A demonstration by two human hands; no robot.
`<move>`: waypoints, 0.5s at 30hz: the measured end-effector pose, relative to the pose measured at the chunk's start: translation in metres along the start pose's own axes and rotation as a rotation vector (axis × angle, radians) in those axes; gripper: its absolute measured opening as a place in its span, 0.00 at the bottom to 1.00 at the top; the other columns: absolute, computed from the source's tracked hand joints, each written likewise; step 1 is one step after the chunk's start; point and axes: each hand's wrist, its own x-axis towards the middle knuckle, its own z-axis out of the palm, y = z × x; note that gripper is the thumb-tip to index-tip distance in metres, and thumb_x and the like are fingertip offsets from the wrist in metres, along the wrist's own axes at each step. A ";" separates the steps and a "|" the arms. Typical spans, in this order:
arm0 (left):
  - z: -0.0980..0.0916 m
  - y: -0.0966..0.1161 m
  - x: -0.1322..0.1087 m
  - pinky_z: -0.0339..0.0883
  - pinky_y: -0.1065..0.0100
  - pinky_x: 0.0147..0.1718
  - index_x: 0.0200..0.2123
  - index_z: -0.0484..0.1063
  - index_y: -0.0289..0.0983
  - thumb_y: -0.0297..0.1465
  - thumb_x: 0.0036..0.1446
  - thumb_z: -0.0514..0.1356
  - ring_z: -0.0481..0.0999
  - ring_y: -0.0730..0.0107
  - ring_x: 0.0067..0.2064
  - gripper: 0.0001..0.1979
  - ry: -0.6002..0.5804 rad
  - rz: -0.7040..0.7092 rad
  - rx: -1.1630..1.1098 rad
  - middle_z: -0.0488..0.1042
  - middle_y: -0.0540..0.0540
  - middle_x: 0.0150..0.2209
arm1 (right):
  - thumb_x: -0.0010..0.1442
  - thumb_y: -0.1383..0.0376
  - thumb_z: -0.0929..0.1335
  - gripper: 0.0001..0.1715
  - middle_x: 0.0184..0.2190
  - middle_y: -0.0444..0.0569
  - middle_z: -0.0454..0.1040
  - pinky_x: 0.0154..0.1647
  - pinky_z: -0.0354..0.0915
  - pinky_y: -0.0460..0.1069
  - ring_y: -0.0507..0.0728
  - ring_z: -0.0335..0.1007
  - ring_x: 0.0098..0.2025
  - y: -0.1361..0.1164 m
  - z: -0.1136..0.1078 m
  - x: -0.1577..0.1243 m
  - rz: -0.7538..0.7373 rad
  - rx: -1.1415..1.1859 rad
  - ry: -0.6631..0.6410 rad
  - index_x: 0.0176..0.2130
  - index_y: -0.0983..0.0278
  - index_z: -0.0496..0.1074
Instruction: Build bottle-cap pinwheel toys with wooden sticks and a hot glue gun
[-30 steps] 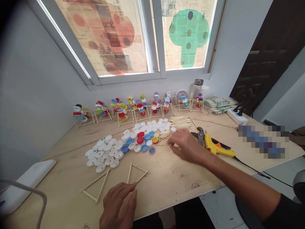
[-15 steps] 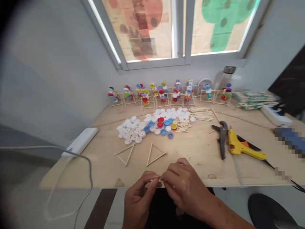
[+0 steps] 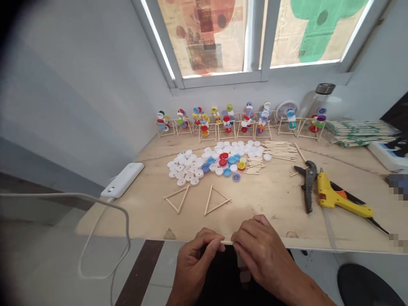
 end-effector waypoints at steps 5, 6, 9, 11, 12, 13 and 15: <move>0.000 -0.004 0.005 0.63 0.71 0.34 0.26 0.73 0.37 0.36 0.56 0.58 0.71 0.71 0.31 0.10 0.046 -0.003 -0.012 0.72 0.50 0.25 | 0.67 0.70 0.59 0.11 0.29 0.46 0.69 0.41 0.54 0.52 0.54 0.64 0.33 0.009 -0.016 0.003 -0.017 -0.056 0.036 0.37 0.64 0.69; 0.000 -0.004 0.006 0.62 0.72 0.34 0.25 0.72 0.37 0.36 0.56 0.58 0.71 0.71 0.31 0.11 0.069 -0.007 -0.009 0.71 0.50 0.25 | 0.67 0.68 0.59 0.10 0.31 0.47 0.70 0.42 0.55 0.52 0.55 0.65 0.34 0.017 -0.024 0.005 -0.011 -0.077 0.060 0.38 0.64 0.69; 0.000 -0.003 0.008 0.62 0.72 0.34 0.24 0.72 0.37 0.37 0.55 0.58 0.71 0.70 0.30 0.12 0.110 -0.019 0.007 0.71 0.50 0.24 | 0.67 0.65 0.60 0.11 0.35 0.49 0.73 0.44 0.55 0.53 0.57 0.68 0.39 0.054 -0.058 0.014 0.127 -0.230 0.168 0.38 0.63 0.70; 0.001 -0.003 0.009 0.62 0.72 0.34 0.23 0.72 0.37 0.38 0.55 0.58 0.71 0.70 0.30 0.13 0.119 -0.018 0.014 0.71 0.50 0.24 | 0.65 0.64 0.61 0.12 0.35 0.48 0.74 0.43 0.56 0.52 0.57 0.69 0.39 0.088 -0.082 0.025 0.295 -0.404 0.159 0.36 0.62 0.72; 0.002 -0.003 0.009 0.62 0.72 0.34 0.23 0.72 0.37 0.38 0.55 0.58 0.71 0.70 0.29 0.13 0.121 -0.014 0.014 0.71 0.50 0.24 | 0.65 0.64 0.61 0.11 0.36 0.47 0.75 0.42 0.56 0.50 0.56 0.69 0.39 0.105 -0.092 0.031 0.368 -0.497 0.072 0.36 0.62 0.72; 0.002 -0.003 0.009 0.62 0.72 0.34 0.24 0.72 0.38 0.38 0.55 0.58 0.71 0.71 0.29 0.13 0.123 -0.008 0.014 0.72 0.50 0.24 | 0.64 0.65 0.61 0.11 0.37 0.46 0.75 0.42 0.56 0.49 0.56 0.69 0.39 0.122 -0.101 0.038 0.457 -0.601 -0.007 0.36 0.61 0.72; 0.004 -0.005 0.009 0.63 0.73 0.34 0.24 0.73 0.38 0.39 0.55 0.58 0.71 0.71 0.29 0.13 0.129 0.008 0.013 0.72 0.50 0.24 | 0.62 0.68 0.62 0.10 0.36 0.47 0.76 0.38 0.56 0.48 0.56 0.70 0.38 0.151 -0.111 0.051 0.526 -0.666 -0.052 0.35 0.61 0.73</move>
